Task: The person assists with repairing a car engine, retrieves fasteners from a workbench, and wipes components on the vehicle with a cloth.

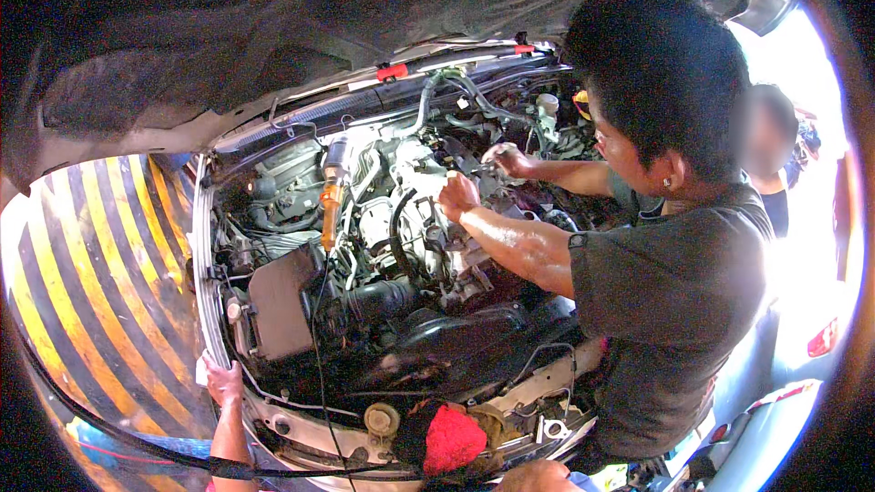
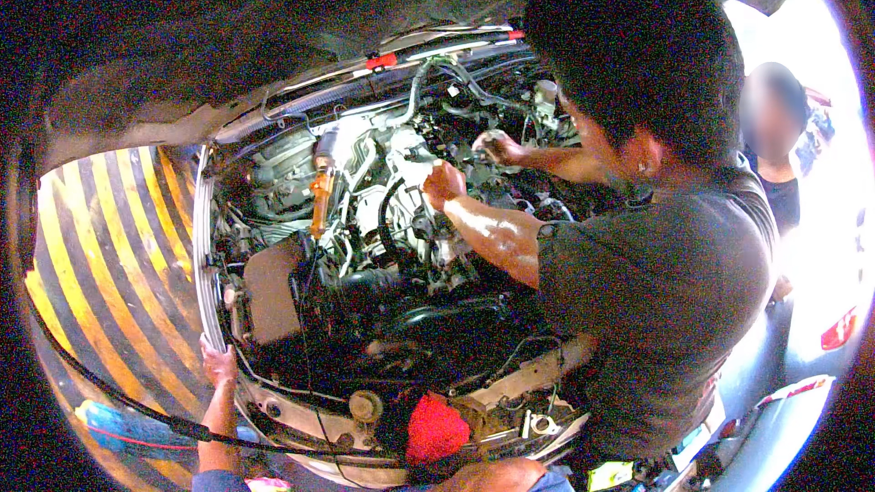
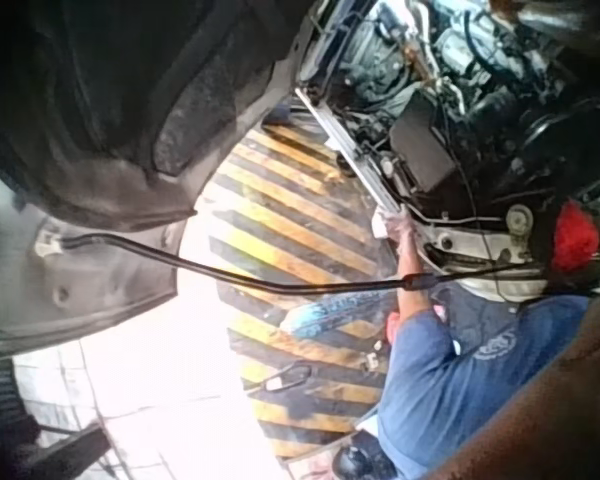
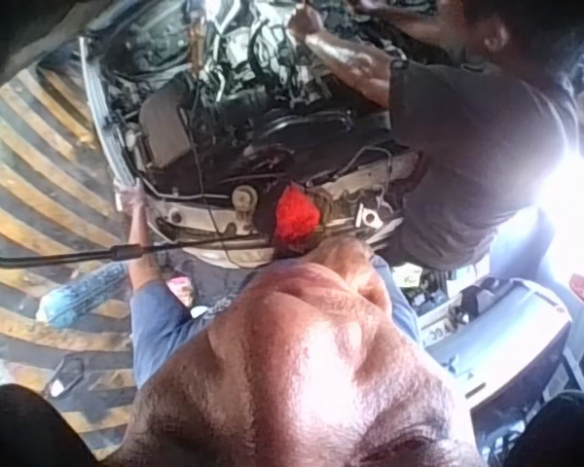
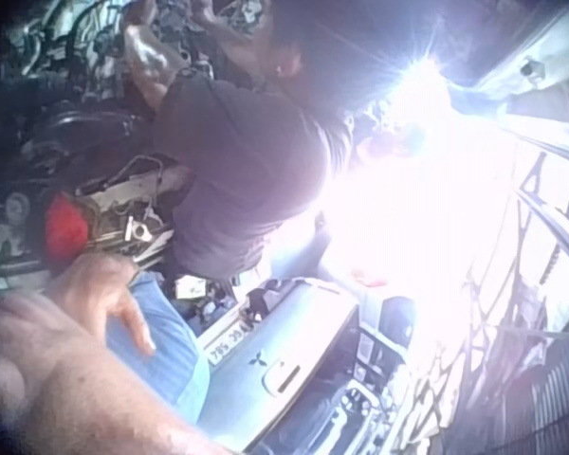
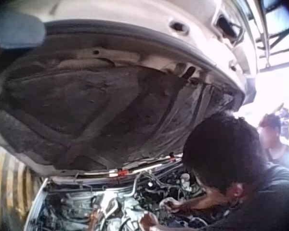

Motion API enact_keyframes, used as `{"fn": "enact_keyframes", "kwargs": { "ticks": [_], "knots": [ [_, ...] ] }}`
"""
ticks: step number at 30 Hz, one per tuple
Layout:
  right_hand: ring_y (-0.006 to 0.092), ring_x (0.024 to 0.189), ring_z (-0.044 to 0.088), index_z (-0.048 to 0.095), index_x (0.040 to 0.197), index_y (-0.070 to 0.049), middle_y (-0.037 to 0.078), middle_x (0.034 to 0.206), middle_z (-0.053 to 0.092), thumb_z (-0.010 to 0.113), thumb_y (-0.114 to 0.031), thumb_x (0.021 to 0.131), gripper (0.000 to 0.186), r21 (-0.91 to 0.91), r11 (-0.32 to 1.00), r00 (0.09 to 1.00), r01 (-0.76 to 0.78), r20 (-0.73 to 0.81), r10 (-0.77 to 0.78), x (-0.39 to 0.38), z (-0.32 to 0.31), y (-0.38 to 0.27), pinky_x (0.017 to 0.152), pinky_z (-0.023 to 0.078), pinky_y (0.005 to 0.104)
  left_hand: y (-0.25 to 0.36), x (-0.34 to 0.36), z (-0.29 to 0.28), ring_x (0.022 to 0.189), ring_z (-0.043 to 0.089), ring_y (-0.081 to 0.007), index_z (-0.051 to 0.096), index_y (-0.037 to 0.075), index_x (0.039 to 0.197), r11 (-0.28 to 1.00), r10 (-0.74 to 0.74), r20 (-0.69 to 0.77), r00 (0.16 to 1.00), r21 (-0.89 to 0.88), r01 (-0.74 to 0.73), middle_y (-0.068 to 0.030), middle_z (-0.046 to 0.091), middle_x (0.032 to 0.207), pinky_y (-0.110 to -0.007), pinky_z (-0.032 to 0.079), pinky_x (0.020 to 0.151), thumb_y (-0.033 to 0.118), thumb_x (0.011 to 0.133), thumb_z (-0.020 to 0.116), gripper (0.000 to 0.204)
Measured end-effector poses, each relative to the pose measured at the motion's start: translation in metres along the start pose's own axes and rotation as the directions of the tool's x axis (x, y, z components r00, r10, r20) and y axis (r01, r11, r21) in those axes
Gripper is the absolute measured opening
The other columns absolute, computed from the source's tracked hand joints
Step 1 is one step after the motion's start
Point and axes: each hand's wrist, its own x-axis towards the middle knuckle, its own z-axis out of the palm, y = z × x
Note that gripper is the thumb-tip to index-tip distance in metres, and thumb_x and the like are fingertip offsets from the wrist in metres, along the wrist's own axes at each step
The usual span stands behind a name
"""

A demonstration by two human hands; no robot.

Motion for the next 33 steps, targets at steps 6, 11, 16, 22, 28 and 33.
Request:
{"fn": "enact_keyframes", "kwargs": {
  "ticks": [6,11,16,22,28,33],
  "knots": [
    [0.0242,0.061,0.052,0.052,0.078,-0.017,0.002,0.067,0.050,0.048,-0.033,0.088,0.019,-0.072,0.988,0.988,0.139,0.081,-0.133,-0.008,0.017,-0.036,0.054,0.042,0.0410,-0.004,0.002,-0.001,0.111,0.054,-0.0387,0.031,-0.001,0.137,0.998,0.054,0.026,0.998,0.035,-0.055,-0.0251,0.049,0.128,-0.043,0.044,0.095,0.028,0.074,0.070,0.080],
    [0.0231,0.065,0.054,0.053,0.081,-0.017,0.003,0.072,0.053,0.048,-0.032,0.090,0.018,-0.083,0.989,0.991,0.119,0.064,-0.114,-0.031,0.050,-0.037,0.057,0.043,0.0391,-0.006,0.004,0.006,0.105,0.057,-0.0389,0.033,0.006,0.133,0.998,-0.007,-0.001,1.000,0.058,0.007,-0.0214,0.055,0.120,-0.044,0.046,0.089,0.026,0.070,0.075,0.078],
    [0.0219,0.068,0.055,0.054,0.085,-0.017,0.003,0.077,0.056,0.047,-0.031,0.092,0.017,-0.063,0.998,0.999,-0.004,-0.037,0.002,-0.037,0.057,-0.009,0.060,0.045,0.0371,-0.006,0.004,0.007,0.106,0.056,-0.0392,0.033,0.007,0.134,0.999,-0.004,0.000,1.000,0.053,0.004,-0.0211,0.054,0.122,-0.044,0.045,0.090,0.026,0.071,0.075,0.078],
    [0.0218,0.065,0.053,0.052,0.082,-0.014,0.004,0.072,0.053,0.051,-0.028,0.084,0.013,-0.170,0.977,0.973,0.126,0.215,-0.088,-0.024,0.041,-0.010,0.057,0.044,0.0402,-0.005,0.003,0.008,0.110,0.054,-0.0390,0.034,0.007,0.134,1.000,0.004,-0.006,1.000,0.021,-0.004,-0.0208,0.051,0.126,-0.045,0.045,0.092,0.025,0.071,0.074,0.077],
    [0.0220,0.066,0.051,0.053,0.076,-0.015,0.002,0.067,0.051,0.053,-0.025,0.078,0.010,-0.860,-0.148,0.846,0.489,0.509,-0.158,-0.023,0.035,-0.012,0.057,0.042,0.0395,0.000,0.002,0.002,0.108,0.056,-0.0384,0.034,0.006,0.135,0.998,-0.010,0.018,1.000,0.069,0.009,-0.0194,0.051,0.127,-0.044,0.045,0.091,0.028,0.071,0.074,0.078],
    [0.0228,0.053,0.044,0.047,0.077,-0.016,0.003,0.061,0.042,0.050,-0.033,0.086,0.020,0.118,0.993,0.995,0.009,-0.101,0.003,-0.019,0.037,-0.006,0.048,0.038,0.0392,0.003,0.000,0.000,0.108,0.057,-0.0376,0.034,0.005,0.135,0.995,-0.032,0.039,0.999,0.091,0.028,-0.0178,0.051,0.129,-0.042,0.046,0.091,0.031,0.071,0.074,0.080]
  ]
}}
